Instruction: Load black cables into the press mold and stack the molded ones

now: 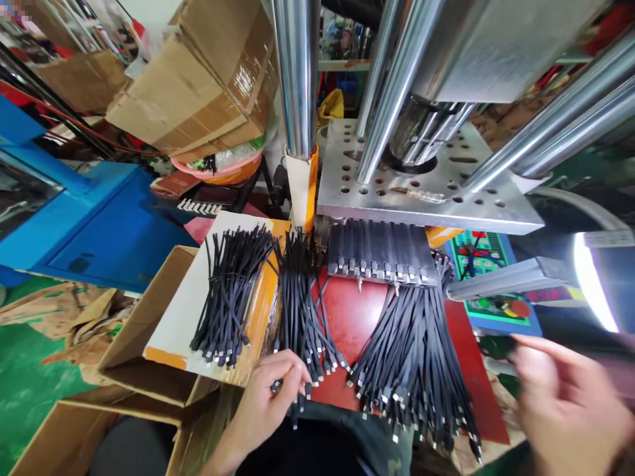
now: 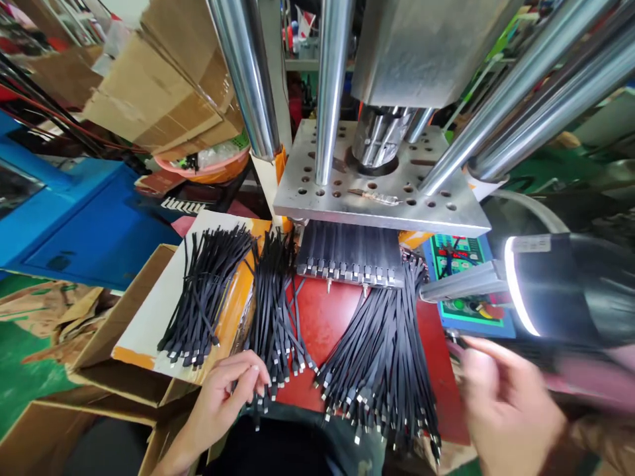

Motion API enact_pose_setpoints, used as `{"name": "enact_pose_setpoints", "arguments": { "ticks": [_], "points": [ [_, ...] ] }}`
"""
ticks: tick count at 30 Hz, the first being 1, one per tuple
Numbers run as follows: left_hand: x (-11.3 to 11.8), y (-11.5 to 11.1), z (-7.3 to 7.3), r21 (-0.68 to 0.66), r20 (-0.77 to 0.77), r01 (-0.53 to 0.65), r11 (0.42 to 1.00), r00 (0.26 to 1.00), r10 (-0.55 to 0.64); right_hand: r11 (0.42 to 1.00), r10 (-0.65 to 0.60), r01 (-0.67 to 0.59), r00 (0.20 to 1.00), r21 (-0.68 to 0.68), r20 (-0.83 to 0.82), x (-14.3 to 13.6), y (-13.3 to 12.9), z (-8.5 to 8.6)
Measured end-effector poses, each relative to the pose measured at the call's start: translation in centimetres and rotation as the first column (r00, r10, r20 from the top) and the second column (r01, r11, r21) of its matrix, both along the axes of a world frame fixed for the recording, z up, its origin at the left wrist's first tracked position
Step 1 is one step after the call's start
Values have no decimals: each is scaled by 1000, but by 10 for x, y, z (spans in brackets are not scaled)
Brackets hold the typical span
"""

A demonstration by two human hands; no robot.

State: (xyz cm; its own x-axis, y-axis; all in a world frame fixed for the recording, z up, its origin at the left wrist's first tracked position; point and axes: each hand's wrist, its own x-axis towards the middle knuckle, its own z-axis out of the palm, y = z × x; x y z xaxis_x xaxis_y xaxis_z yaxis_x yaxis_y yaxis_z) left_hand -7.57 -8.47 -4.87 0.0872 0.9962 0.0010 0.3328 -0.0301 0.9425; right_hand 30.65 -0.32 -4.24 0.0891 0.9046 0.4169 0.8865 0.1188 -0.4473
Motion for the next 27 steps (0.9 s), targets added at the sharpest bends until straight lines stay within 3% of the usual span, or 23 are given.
{"name": "enact_pose_setpoints", "arguments": {
  "ticks": [2, 3, 5, 8, 11, 15, 18, 21, 23, 24, 25, 27],
  "points": [
    [2, -5, 0, -39, 22, 43, 998, 999, -42, 984, 173, -174, 984, 33, 46, -28, 18, 9],
    [2, -8, 1, -53, 32, 55, 997, 998, -54, 959, 280, -283, 956, 22, 87, -42, 35, 13],
    [2, -17, 0, -74, 49, 65, 995, 997, -61, 928, 366, -373, 909, 1, 202, -69, 78, 20],
    [3, -31, -1, -85, 86, 56, 995, 995, -48, 941, 338, -318, 878, -114, 339, -101, 149, 25],
    [8, -42, -2, -79, 109, 68, 995, 992, -59, 954, 288, -239, 898, -181, 332, -127, 205, 30],
    [20, -53, -2, -57, 105, 101, 993, 990, -95, 953, 302, -277, 902, -124, 308, -145, 237, 36],
    [23, -60, -5, -33, 99, 125, 992, 988, -121, 957, 288, -278, 900, -78, 328, -138, 214, 36],
    [15, -58, -8, 20, 103, 74, 997, 992, -76, 958, 234, -276, 907, 77, 350, -120, 149, 41],
    [3, -46, -5, 98, 114, -29, 995, 993, 18, 894, 188, -294, 931, 339, 312, -107, 94, 55],
    [-4, -38, -1, 142, 122, -82, 986, 990, 65, 867, 180, -288, 942, 408, 282, -100, 68, 66],
    [-11, -28, 4, 184, 129, -123, 975, 987, 100, 858, 187, -277, 952, 432, 241, -94, 45, 78],
    [-21, -7, 18, 217, 124, -140, 966, 986, 115, 906, 218, -250, 967, 343, 129, -85, 8, 103]
  ]
}}
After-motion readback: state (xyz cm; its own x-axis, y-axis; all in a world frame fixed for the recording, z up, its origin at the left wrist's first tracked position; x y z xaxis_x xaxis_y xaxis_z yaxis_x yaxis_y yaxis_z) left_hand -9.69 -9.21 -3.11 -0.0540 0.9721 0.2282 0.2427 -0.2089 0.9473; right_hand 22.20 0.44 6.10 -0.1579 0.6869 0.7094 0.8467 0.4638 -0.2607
